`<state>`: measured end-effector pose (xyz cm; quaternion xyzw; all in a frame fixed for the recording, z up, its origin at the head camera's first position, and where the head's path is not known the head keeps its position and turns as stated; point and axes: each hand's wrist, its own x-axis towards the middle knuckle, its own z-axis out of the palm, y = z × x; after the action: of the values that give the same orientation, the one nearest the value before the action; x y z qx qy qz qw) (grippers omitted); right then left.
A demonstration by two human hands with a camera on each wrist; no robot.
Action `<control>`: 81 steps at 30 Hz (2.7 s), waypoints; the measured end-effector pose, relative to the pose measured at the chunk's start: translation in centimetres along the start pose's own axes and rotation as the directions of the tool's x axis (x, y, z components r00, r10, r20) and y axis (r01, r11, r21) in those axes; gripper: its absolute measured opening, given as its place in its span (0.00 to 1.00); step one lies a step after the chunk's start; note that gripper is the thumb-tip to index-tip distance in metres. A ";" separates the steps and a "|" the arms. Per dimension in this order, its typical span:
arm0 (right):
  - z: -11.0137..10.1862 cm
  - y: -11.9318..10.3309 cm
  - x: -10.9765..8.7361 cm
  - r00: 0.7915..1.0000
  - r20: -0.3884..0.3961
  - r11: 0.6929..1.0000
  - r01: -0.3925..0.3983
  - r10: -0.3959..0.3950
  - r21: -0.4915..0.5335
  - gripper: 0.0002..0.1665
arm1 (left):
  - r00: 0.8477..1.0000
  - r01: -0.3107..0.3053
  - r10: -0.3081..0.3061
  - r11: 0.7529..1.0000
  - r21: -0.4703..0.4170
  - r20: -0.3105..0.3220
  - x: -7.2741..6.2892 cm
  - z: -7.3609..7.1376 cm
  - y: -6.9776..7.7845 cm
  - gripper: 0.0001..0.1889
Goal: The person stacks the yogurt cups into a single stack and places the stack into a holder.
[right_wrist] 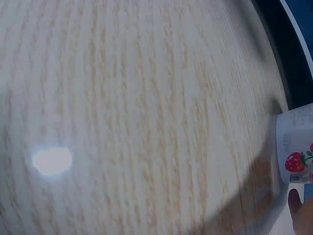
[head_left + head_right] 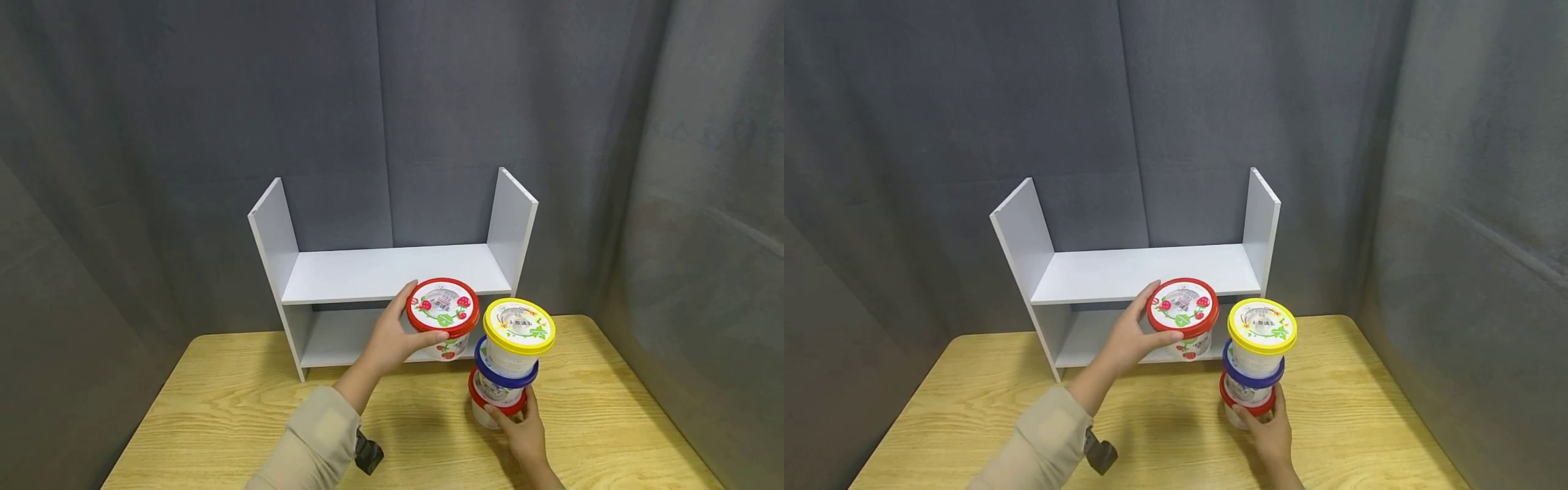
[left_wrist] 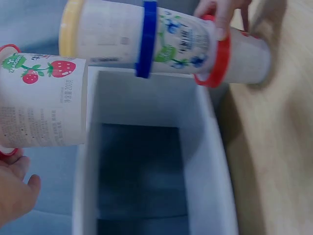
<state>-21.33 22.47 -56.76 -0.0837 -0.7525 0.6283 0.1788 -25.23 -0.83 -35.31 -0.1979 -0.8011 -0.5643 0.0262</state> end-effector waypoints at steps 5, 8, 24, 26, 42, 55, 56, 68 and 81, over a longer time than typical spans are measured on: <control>0.1 0.5 0.3 0.999 -0.011 0.999 0.043 -0.044 -0.026 0.53 | 0.999 -0.040 0.040 0.999 -0.005 0.004 0.8 -0.1 1.9 0.49; 0.1 0.3 0.3 1.000 -0.007 0.999 0.021 -0.021 -0.027 0.54 | 0.999 -0.042 0.042 0.999 -0.004 0.007 1.3 0.0 2.9 0.49; 0.1 -1.8 -0.6 1.000 -0.015 1.000 -0.010 0.010 -0.004 0.54 | 1.000 0.000 0.003 0.994 -0.106 0.026 3.9 2.6 5.7 0.46; 0.2 -1.4 -0.5 0.999 -0.031 0.999 0.013 -0.014 -0.037 0.54 | 1.000 0.007 -0.004 0.994 -0.111 0.024 4.1 3.0 5.9 0.46; -0.1 -1.3 -0.1 1.000 -0.018 1.000 0.012 -0.012 -0.028 0.55 | 0.997 0.011 -0.002 0.992 -0.128 0.074 5.0 6.4 7.1 0.45; 0.0 0.2 0.3 0.999 -0.034 0.999 0.021 -0.022 -0.029 0.53 | 0.996 0.017 -0.013 0.999 -0.051 0.092 5.0 8.2 7.1 0.45; 0.0 0.1 0.3 0.999 -0.032 1.000 0.014 -0.015 -0.026 0.54 | 0.996 0.017 -0.013 0.999 -0.045 0.091 5.0 8.3 7.1 0.45; 0.0 -2.3 -0.5 0.999 -0.002 0.999 -0.044 0.044 0.003 0.54 | 0.997 0.009 -0.007 1.000 -0.022 0.082 5.2 8.4 6.6 0.46; -0.5 -1.2 0.2 0.997 -0.046 0.998 -0.061 0.060 -0.024 0.55 | 0.992 0.015 -0.015 1.000 0.004 0.123 5.6 8.4 6.9 0.47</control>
<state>-21.25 22.75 -55.47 -0.1232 -0.7533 0.6217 0.1757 -26.49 10.41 -30.64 -0.2264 -0.8034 -0.5501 -0.0271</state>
